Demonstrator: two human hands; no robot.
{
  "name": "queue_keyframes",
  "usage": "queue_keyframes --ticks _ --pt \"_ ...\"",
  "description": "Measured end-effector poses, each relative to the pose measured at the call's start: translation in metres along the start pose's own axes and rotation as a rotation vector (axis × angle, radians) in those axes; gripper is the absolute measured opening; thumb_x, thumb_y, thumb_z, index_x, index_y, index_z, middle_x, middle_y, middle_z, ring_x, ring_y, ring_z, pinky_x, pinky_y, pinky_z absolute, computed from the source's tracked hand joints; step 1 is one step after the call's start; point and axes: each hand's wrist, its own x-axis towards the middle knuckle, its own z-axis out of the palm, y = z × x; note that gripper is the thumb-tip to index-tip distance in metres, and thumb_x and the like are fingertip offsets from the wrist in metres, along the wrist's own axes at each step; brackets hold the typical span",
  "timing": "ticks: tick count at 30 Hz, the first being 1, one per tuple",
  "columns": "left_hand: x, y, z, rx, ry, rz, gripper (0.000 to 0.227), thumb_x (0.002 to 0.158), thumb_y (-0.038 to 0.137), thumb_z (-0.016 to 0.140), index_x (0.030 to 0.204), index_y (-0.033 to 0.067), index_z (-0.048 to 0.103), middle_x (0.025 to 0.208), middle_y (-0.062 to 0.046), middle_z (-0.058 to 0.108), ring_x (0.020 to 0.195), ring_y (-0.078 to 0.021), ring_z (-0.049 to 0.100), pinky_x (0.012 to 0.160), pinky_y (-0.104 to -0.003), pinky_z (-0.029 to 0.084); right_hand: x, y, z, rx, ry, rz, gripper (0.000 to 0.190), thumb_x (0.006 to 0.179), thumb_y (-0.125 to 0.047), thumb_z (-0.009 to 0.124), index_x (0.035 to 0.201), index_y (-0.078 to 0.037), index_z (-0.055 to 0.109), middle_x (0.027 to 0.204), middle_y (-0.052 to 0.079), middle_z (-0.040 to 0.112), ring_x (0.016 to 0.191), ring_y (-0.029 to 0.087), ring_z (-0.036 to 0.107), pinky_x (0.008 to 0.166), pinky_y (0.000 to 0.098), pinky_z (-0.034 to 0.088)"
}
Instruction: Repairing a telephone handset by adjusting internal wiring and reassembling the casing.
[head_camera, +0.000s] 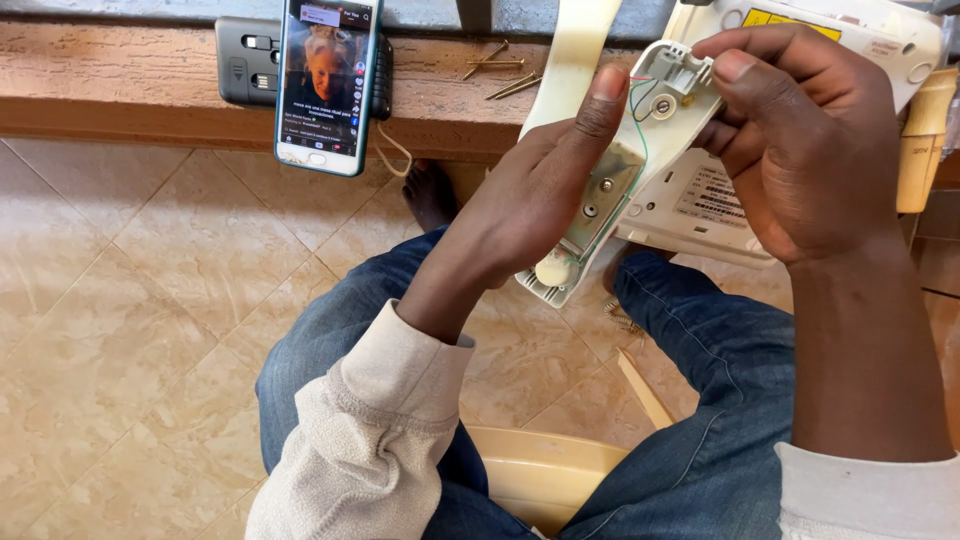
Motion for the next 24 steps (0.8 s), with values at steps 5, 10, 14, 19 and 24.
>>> queue_keyframes --ticks 5,10,14,19,24 --pt "-0.003 0.003 -0.003 -0.146 -0.055 -0.007 0.078 0.073 0.068 0.027 0.096 0.011 0.075 0.091 -0.008 0.076 0.083 -0.0153 0.067 0.076 -0.031 0.054 0.002 0.006 -0.005 -0.04 -0.01 -0.039 0.02 0.11 -0.018 0.057 0.12 -0.006 0.069 0.072 0.001 0.05 0.066 0.01 0.05 0.066 0.0255 0.045" --pt "-0.003 0.002 -0.004 -0.354 -0.132 0.003 0.075 0.079 0.059 0.039 0.129 0.0123 0.07 0.088 -0.014 0.075 0.073 -0.021 0.073 0.067 -0.034 0.062 0.005 0.012 -0.013 -0.052 -0.018 -0.07 0.022 0.114 -0.021 0.055 0.124 -0.007 0.068 0.069 0.0 0.049 0.058 0.005 0.042 0.059 0.0204 0.038" --pt "0.003 -0.004 0.0 -0.537 -0.204 -0.051 0.07 0.08 0.053 0.048 0.124 0.0012 0.066 0.094 -0.022 0.073 0.073 -0.0321 0.075 0.069 -0.041 0.067 0.005 0.014 -0.019 -0.078 -0.046 -0.091 0.028 0.115 -0.028 0.054 0.133 -0.009 0.066 0.086 0.002 0.063 0.057 0.006 0.049 0.057 0.0224 0.039" --pt "0.03 -0.05 0.025 -0.945 -0.265 0.085 0.066 0.09 0.047 0.063 0.121 -0.0101 0.065 0.095 -0.029 0.072 0.083 -0.0364 0.074 0.067 -0.048 0.067 0.007 0.009 -0.018 0.017 0.009 -0.068 0.023 0.111 -0.028 0.06 0.124 -0.012 0.069 0.095 -0.001 0.071 0.069 0.003 0.063 0.055 0.0121 0.042" --pt "0.038 -0.066 0.039 -1.034 -0.356 0.17 0.07 0.105 0.053 0.049 0.127 -0.0114 0.063 0.104 -0.033 0.071 0.093 -0.0381 0.073 0.078 -0.047 0.065 0.005 0.006 -0.017 -0.019 0.107 -0.045 0.02 0.111 -0.028 0.057 0.119 -0.014 0.07 0.087 -0.003 0.065 0.063 0.003 0.053 0.054 0.0152 0.036"
